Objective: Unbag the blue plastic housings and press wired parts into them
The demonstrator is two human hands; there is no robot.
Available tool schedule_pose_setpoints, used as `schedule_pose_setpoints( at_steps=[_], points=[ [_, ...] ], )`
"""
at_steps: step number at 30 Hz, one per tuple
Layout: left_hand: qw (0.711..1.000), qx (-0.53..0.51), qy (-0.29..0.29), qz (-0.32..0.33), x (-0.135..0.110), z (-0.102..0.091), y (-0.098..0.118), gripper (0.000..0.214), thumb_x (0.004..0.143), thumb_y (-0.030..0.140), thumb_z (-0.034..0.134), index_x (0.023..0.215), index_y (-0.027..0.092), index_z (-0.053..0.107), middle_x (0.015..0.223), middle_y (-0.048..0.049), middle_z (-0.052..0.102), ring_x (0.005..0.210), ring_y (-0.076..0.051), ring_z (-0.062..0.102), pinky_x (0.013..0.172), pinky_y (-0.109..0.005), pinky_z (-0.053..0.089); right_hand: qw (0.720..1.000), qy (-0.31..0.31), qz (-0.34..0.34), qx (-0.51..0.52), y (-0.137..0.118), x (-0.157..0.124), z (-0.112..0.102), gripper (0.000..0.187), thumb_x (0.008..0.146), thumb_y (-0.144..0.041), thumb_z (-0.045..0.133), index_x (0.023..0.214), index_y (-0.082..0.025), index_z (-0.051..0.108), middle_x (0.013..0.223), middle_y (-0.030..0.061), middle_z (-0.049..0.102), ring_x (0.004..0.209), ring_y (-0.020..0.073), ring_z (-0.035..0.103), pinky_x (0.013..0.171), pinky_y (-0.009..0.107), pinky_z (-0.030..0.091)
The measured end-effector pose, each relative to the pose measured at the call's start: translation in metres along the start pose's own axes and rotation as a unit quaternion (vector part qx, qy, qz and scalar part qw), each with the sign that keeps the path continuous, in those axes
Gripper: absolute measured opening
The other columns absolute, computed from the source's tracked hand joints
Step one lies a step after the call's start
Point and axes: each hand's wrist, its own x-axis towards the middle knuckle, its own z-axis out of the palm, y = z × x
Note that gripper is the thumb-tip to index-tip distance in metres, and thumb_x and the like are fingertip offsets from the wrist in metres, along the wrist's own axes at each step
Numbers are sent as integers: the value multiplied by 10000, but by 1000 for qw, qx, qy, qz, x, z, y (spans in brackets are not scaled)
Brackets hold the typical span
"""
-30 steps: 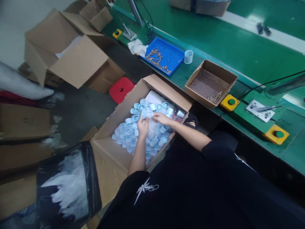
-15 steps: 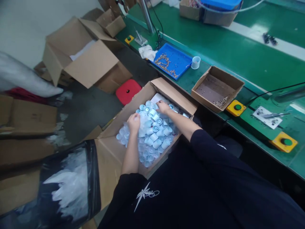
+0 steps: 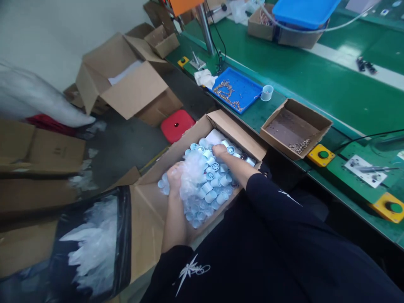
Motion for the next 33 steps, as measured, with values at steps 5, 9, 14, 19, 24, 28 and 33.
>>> schedule_pose_setpoints(
  at_steps=[5,9,14,19,24,28,33],
  points=[
    [994,-43,-82,-60,-34,39,-13,229,855,459,663,857,230,666,689,-1,618,725,-208,659,711,-331,591,986,28,-18,166,17,-43,-18,371,1006,-501,653,1109,-153,728,1114,105,741,1056,221,694,962,368,568],
    [992,-69,-86,-63,-43,88,-4,464,891,464,696,1228,150,748,1026,-121,787,1091,-290,732,957,-390,613,948,-7,-37,315,25,-104,-6,409,893,-560,679,913,-159,758,770,36,715,788,193,684,788,316,562],
    [996,-39,-77,-12,-31,111,11,397,903,425,677,1154,144,803,1136,-140,803,1115,-326,735,1016,-439,599,896,11,-9,443,31,-137,0,302,743,-461,818,818,-179,740,563,4,605,582,165,578,629,298,511],
    [997,63,-26,43,12,83,23,231,920,336,643,969,182,809,1017,-119,751,1028,-286,709,1029,-414,559,854,88,19,513,42,-122,-21,263,743,-404,805,851,-182,715,647,-8,646,606,116,544,642,245,489],
    [977,139,-56,152,33,65,39,183,938,281,609,964,205,773,1252,-137,689,1199,-292,657,1095,-395,498,847,108,35,519,38,-103,-23,207,774,-347,756,903,-190,715,689,-4,668,611,106,548,628,220,474],
    [977,114,-132,119,27,74,45,290,944,250,573,1197,213,710,978,-66,747,1013,-264,710,969,-357,538,868,99,30,486,19,-85,-7,231,819,-345,711,1004,-209,735,757,-3,699,659,110,603,644,206,478],
    [977,148,-95,120,23,56,38,295,911,337,643,1145,195,752,978,-117,775,963,-310,723,956,-398,533,920,64,8,386,1,-52,-3,321,879,-330,674,1170,-215,748,975,41,770,818,143,685,786,262,571]
  ],
)
